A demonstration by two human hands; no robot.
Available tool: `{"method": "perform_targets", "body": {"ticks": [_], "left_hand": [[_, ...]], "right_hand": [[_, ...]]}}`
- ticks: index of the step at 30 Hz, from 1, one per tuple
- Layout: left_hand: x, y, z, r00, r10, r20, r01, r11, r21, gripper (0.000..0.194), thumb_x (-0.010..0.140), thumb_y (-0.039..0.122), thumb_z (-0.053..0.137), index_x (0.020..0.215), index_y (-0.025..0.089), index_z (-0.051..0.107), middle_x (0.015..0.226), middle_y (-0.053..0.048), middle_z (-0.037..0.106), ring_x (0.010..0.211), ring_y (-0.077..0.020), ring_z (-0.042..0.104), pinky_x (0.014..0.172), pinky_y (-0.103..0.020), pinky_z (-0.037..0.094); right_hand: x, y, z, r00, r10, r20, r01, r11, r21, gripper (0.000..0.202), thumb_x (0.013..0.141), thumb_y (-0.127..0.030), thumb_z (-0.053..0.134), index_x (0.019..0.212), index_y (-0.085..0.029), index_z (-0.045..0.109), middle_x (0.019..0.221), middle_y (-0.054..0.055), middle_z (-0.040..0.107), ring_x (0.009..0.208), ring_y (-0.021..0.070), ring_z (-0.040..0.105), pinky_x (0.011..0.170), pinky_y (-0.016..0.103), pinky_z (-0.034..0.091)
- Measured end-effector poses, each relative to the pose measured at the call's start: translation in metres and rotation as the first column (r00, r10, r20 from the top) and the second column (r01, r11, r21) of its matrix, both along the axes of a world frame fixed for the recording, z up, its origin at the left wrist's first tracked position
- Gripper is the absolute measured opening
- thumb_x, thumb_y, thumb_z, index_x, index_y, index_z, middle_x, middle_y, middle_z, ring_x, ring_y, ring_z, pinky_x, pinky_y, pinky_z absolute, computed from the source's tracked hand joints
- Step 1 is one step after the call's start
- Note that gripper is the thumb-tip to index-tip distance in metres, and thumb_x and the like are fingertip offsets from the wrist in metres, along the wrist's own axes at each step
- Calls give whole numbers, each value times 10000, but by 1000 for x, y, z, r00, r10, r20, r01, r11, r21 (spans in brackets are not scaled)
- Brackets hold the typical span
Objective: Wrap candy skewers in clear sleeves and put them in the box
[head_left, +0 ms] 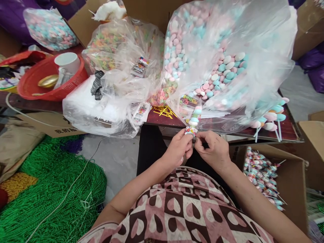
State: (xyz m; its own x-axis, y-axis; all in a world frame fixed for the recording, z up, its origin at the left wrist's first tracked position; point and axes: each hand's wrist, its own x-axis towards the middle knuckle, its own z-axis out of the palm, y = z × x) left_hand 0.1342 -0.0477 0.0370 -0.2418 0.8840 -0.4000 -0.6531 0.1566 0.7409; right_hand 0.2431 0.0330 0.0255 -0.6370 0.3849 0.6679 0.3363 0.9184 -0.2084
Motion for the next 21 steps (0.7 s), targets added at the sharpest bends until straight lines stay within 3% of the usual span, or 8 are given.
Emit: {"method": "perform_targets", "body": {"ticks": [6,11,15,18,21], "left_hand": [[-8,-2,0,965,-146,218,132,988,78,165,744,276,567,785,203,425,470,112,330,330,-32,259,360,-179,173],[-2,0,-2,990,-37,133,38,999,-6,253,756,355,622,756,199,423,464,120,326,316,-18,237,347,-177,153],[4,1,-6,995,25,92,-25,1000,-1,301,740,413,666,838,181,502,458,125,329,335,-17,203,342,-170,154],[3,0,-7,992,56,117,-57,998,4,290,726,341,666,929,180,536,443,130,320,336,-24,190,348,-173,149],[-1,-2,-5,978,-36,207,27,999,47,206,725,298,614,875,189,524,438,123,310,327,-33,218,357,-185,158]], "right_hand": [[2,-1,-12,999,-21,-24,18,991,-132,126,799,-92,521,797,-206,574,659,-10,651,567,130,599,537,246,431],[3,-4,-9,1000,-18,-23,15,995,-101,121,795,-98,532,805,-206,586,659,-6,653,574,134,598,552,252,432],[4,-6,-12,1000,9,-21,-10,998,-62,133,784,-76,534,790,-203,574,628,-11,624,569,131,579,566,248,430],[6,-8,-18,1000,10,-28,-14,991,-133,131,779,-80,526,765,-205,565,634,-14,622,560,125,573,557,241,429],[7,-9,-22,999,-35,-39,23,963,-267,110,787,-116,523,757,-211,571,635,-23,626,544,123,578,539,236,434]]}}
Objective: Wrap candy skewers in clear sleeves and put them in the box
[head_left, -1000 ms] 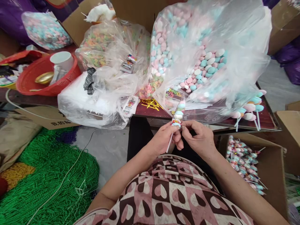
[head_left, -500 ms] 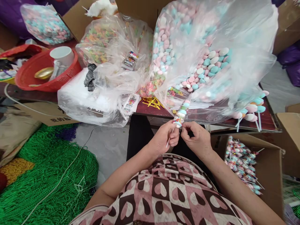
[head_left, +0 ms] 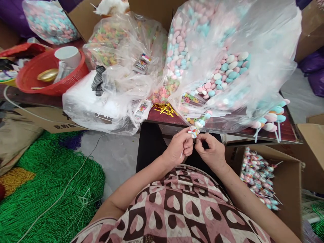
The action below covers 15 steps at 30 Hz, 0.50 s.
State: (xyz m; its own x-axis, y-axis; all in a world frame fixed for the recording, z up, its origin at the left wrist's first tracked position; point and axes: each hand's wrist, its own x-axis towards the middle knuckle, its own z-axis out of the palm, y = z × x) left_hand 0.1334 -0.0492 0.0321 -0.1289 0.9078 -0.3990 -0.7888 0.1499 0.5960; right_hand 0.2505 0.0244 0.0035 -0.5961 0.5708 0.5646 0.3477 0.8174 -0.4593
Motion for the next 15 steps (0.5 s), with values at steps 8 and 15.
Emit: {"method": "perform_targets", "body": {"ticks": [8,15], "left_hand": [[1,2,0,987,-2,-161,-5,999,-43,280,730,394,664,759,186,480,429,126,318,309,-21,228,334,-180,156],[5,6,-13,950,78,-302,-98,994,-52,298,735,441,659,784,175,534,434,126,324,316,-15,225,328,-173,171]], "right_hand": [[0,0,8,1000,-22,-21,20,997,-76,103,808,-143,534,780,-207,609,651,-23,653,542,119,593,534,231,449],[-1,2,8,1000,29,-10,-27,990,137,117,778,-91,547,786,-197,595,644,-13,647,552,120,598,559,232,454]]}}
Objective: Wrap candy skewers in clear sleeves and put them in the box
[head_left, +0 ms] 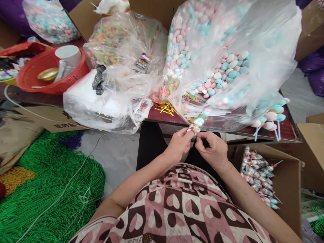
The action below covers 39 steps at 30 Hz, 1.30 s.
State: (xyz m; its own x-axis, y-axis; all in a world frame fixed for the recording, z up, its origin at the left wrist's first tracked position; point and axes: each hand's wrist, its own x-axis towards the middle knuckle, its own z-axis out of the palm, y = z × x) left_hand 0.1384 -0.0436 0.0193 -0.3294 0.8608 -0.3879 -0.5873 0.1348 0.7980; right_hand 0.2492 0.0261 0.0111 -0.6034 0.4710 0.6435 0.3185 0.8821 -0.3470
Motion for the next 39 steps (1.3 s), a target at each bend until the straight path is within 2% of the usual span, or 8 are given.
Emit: {"method": "perform_targets", "body": {"ticks": [2,5,10,19,24,32,36,39], "left_hand": [[1,0,-2,1000,26,0,-26,1000,-14,290,746,440,647,794,177,534,419,128,315,311,-19,219,328,-174,169],[1,-1,1,998,29,64,-28,1000,-10,246,746,390,645,792,184,518,412,130,306,312,-23,202,330,-177,159],[-4,-4,7,974,-117,194,103,991,85,208,752,335,630,757,191,480,436,124,306,322,-26,216,339,-178,166],[4,-1,-5,1000,27,16,-27,1000,2,268,760,412,659,838,164,598,422,123,332,317,-24,221,333,-184,154],[4,2,-8,991,134,-9,-135,991,-25,267,707,346,723,880,158,648,508,95,464,366,-1,287,387,-177,179],[2,-1,-18,995,-73,61,79,992,-101,370,766,509,669,835,157,579,435,111,341,319,-26,229,346,-193,134],[-3,4,-23,999,-35,7,35,998,-49,358,765,497,662,861,161,580,470,99,389,349,-32,262,364,-187,171],[-5,5,-25,999,-39,-13,40,996,81,332,755,460,677,893,177,574,501,93,420,414,-51,340,433,-179,280]], "right_hand": [[0,1,-3,999,12,30,-13,999,46,129,768,-81,546,778,-202,588,645,-9,648,558,126,602,576,242,457],[2,2,-7,998,-12,63,13,1000,-7,120,774,-103,537,767,-214,583,643,-13,650,556,132,605,565,249,453],[5,6,-7,998,-44,51,51,988,-143,107,791,-135,517,772,-218,582,658,-11,655,564,138,605,547,253,446],[5,2,-3,999,31,39,-34,997,71,143,779,-71,541,804,-209,571,662,-11,646,581,131,599,579,243,460],[3,-1,-11,997,52,58,-55,997,55,157,771,-64,535,813,-212,569,659,-14,640,586,129,600,592,240,471],[1,-6,-27,996,60,65,-59,998,-29,134,794,-92,516,798,-214,572,652,-13,619,583,132,586,570,242,453],[-5,-8,-23,998,9,60,-5,997,-73,122,806,-116,513,786,-215,581,654,-8,633,577,134,592,575,250,460],[-5,-5,-17,999,21,45,-14,987,-160,113,817,-129,515,777,-214,577,650,-15,633,560,126,588,562,242,462]]}}
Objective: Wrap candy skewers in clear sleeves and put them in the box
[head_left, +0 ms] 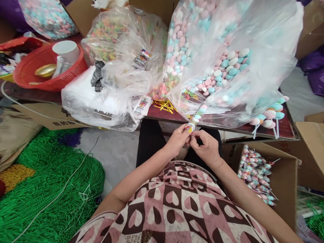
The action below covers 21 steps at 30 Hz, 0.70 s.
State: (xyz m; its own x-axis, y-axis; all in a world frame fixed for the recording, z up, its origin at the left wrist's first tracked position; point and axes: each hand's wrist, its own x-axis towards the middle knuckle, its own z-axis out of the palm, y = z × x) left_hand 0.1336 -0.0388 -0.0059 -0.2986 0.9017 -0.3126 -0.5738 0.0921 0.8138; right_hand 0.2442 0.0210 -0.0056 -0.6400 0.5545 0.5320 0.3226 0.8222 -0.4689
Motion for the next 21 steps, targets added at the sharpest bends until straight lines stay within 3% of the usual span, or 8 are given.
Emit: {"method": "perform_targets", "body": {"ticks": [3,5,7,10,14,19,21], "left_hand": [[0,-4,1,999,-7,-32,10,997,74,295,789,460,641,809,181,550,549,66,458,504,-69,404,532,-186,349],[0,-8,5,996,42,-78,-38,998,59,307,812,473,611,757,179,541,576,50,473,548,-76,410,579,-191,359],[-1,-12,12,984,77,-163,-72,997,36,314,834,477,585,741,179,553,614,36,496,593,-86,424,619,-194,368],[-5,-14,22,940,62,-336,-59,998,19,280,857,450,561,778,183,595,713,13,553,674,-106,480,672,-197,391],[-5,-14,26,930,72,-359,-72,997,13,260,840,440,587,820,184,631,807,-9,594,717,-115,520,675,-195,420],[0,-16,23,987,-65,-150,63,998,-16,342,838,510,552,960,194,606,814,-2,595,496,-68,454,447,-194,342],[-1,-17,22,979,-60,-194,62,998,7,356,840,469,564,1091,216,574,864,-1,615,503,-67,479,466,-192,360]], "right_hand": [[4,0,8,1000,11,-22,-14,986,-165,94,839,-146,529,797,-206,589,688,-7,650,586,125,602,589,245,481],[8,-4,14,999,-8,-52,-10,942,-335,85,869,-188,526,847,-202,606,724,1,658,604,127,611,600,252,493],[12,-12,20,997,-27,-74,-18,837,-547,118,900,-255,516,909,-200,620,772,13,669,620,131,619,600,258,504],[13,-24,27,994,57,-96,-110,623,-774,197,905,-359,532,944,-198,638,786,21,674,633,138,618,610,269,520],[9,-32,26,980,133,-148,-192,434,-880,260,875,-437,574,863,-191,656,692,8,639,623,142,590,608,274,508],[5,-37,20,975,9,-221,-217,245,-945,299,818,-482,646,759,-193,599,584,-21,607,526,120,561,565,264,503],[5,-40,19,976,-34,-215,-203,213,-956,320,818,-505,641,760,-200,563,572,-21,615,495,118,561,536,262,505]]}}
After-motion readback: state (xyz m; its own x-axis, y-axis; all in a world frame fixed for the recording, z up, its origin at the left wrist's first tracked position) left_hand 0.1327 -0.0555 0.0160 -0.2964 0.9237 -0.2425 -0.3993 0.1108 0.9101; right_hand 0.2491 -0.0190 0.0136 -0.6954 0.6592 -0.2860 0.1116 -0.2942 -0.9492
